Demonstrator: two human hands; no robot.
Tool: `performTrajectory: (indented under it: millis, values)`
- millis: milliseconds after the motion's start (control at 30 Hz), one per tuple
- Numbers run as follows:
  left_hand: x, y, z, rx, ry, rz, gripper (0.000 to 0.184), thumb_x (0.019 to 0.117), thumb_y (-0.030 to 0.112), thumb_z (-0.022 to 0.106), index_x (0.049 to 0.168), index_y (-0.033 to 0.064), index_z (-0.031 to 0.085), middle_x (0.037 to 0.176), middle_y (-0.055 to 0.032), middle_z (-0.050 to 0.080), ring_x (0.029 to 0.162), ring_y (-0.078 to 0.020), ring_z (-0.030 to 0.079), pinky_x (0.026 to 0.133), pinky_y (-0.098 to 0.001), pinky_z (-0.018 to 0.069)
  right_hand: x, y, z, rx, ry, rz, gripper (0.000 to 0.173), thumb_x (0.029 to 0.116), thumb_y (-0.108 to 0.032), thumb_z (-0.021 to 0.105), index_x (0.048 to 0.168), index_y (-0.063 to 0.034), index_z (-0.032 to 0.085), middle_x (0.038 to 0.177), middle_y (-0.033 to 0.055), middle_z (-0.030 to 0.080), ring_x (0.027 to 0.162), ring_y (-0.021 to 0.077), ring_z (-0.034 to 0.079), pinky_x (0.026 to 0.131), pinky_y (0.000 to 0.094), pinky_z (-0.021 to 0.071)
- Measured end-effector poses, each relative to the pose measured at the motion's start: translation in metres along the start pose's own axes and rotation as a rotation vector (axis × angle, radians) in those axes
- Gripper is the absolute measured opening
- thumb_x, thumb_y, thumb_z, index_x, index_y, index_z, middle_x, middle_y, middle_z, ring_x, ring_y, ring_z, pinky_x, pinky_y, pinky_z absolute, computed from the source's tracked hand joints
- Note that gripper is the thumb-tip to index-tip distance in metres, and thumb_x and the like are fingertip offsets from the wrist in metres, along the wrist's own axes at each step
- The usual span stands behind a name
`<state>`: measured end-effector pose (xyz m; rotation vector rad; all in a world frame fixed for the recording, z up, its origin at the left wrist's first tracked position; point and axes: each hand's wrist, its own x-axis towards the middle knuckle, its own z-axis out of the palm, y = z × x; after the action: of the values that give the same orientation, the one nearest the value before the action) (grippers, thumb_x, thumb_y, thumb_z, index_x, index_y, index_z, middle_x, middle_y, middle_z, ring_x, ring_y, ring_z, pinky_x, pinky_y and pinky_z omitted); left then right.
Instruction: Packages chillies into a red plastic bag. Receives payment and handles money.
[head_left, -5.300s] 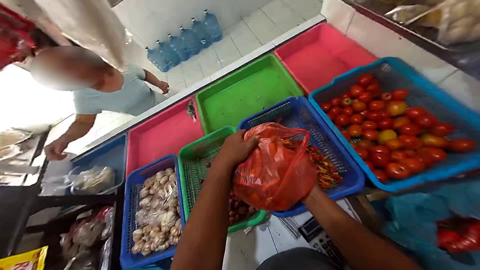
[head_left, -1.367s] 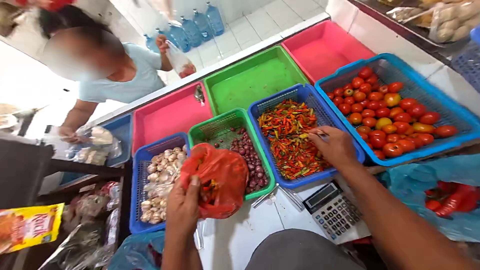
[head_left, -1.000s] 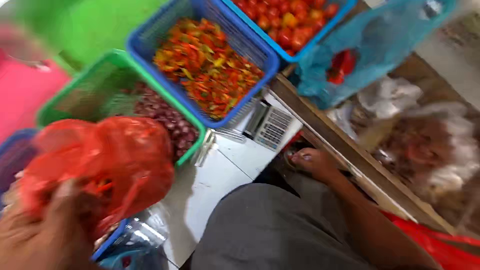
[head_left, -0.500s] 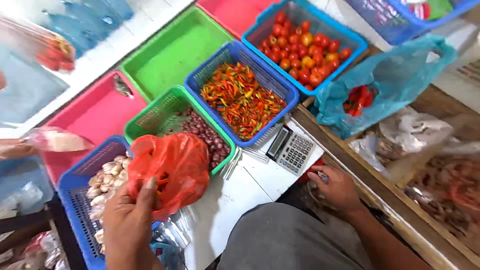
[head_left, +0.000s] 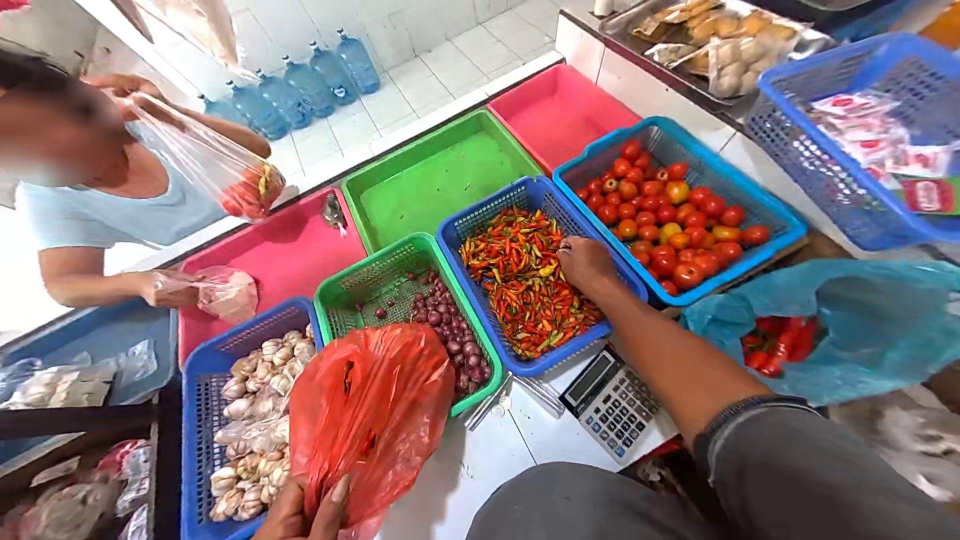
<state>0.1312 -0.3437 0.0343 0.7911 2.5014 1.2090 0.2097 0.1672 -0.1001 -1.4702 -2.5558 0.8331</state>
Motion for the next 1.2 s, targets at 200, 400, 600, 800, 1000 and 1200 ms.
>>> performTrajectory:
  millis: [200, 400, 600, 800, 1000, 1200]
  values:
    - [0.008, 0.003, 0.011, -0.019, 0.039, -0.038, 0.013, 0.1019, 0.017, 0.061, 0.105, 0.0052, 0.061, 0.078, 0.0019, 0.067, 0.065, -0.0085, 0.065, 0.06, -0.0278, 0.0585, 0.039, -0.015, 0.026, 0.093, -0.006, -0.089, 0.035, 0.1019, -0.032, 0.062, 0.127, -0.0101, 0.071, 0.123, 0.0169, 0.072, 0.117, 0.0384, 0.067, 0.1, 0.064, 0.0511]
    - [0.02, 0.004, 0.021, -0.064, 0.037, -0.051, 0.007, 0.1, 0.012, 0.061, 0.103, 0.0065, 0.061, 0.078, 0.0044, 0.066, 0.066, -0.0062, 0.065, 0.061, -0.0254, 0.0581, -0.011, -0.017, 0.046, -0.128, -0.195, -0.502, 0.02, 0.0953, -0.026, 0.071, 0.111, -0.015, 0.077, 0.11, 0.0121, 0.074, 0.103, 0.0344, 0.071, 0.087, 0.0624, 0.0583]
    - [0.024, -0.002, 0.017, -0.065, 0.028, -0.03, 0.008, 0.101, 0.013, 0.06, 0.106, 0.0066, 0.06, 0.082, 0.0058, 0.067, 0.068, -0.0054, 0.066, 0.062, -0.0254, 0.0589, -0.049, 0.011, 0.016, -0.077, -0.192, -0.579, 0.023, 0.0952, -0.01, 0.067, 0.114, -0.0188, 0.077, 0.115, 0.0054, 0.075, 0.104, 0.0268, 0.073, 0.089, 0.0558, 0.0601]
    - [0.031, -0.01, 0.008, -0.092, 0.041, -0.011, 0.006, 0.1013, 0.013, 0.06, 0.105, 0.0085, 0.059, 0.081, 0.0079, 0.066, 0.067, -0.0046, 0.065, 0.062, -0.0254, 0.0583, -0.015, 0.012, -0.027, -0.285, -0.202, -0.236, 0.022, 0.1036, -0.025, 0.059, 0.111, -0.0132, 0.076, 0.102, 0.0172, 0.075, 0.099, 0.0408, 0.072, 0.084, 0.067, 0.0557]
    - [0.037, -0.011, 0.007, -0.077, 0.04, 0.006, 0.006, 0.1014, 0.013, 0.059, 0.105, 0.0084, 0.058, 0.08, 0.0077, 0.064, 0.067, -0.0048, 0.064, 0.062, -0.0253, 0.0572, 0.019, -0.016, -0.004, -0.441, -0.222, 0.034, 0.016, 0.0953, -0.012, 0.063, 0.104, -0.0016, 0.072, 0.105, 0.0253, 0.072, 0.099, 0.046, 0.07, 0.075, 0.0693, 0.0545]
    - [0.035, -0.019, 0.006, -0.113, 0.06, -0.008, 0.006, 0.1015, 0.011, 0.059, 0.107, 0.008, 0.058, 0.083, 0.0073, 0.065, 0.068, -0.0053, 0.064, 0.063, -0.0258, 0.0578, 0.007, 0.006, -0.007, -0.429, -0.317, -0.159, 0.02, 0.0971, -0.028, 0.069, 0.106, -0.01, 0.075, 0.104, 0.0186, 0.074, 0.101, 0.0424, 0.071, 0.081, 0.0688, 0.0552]
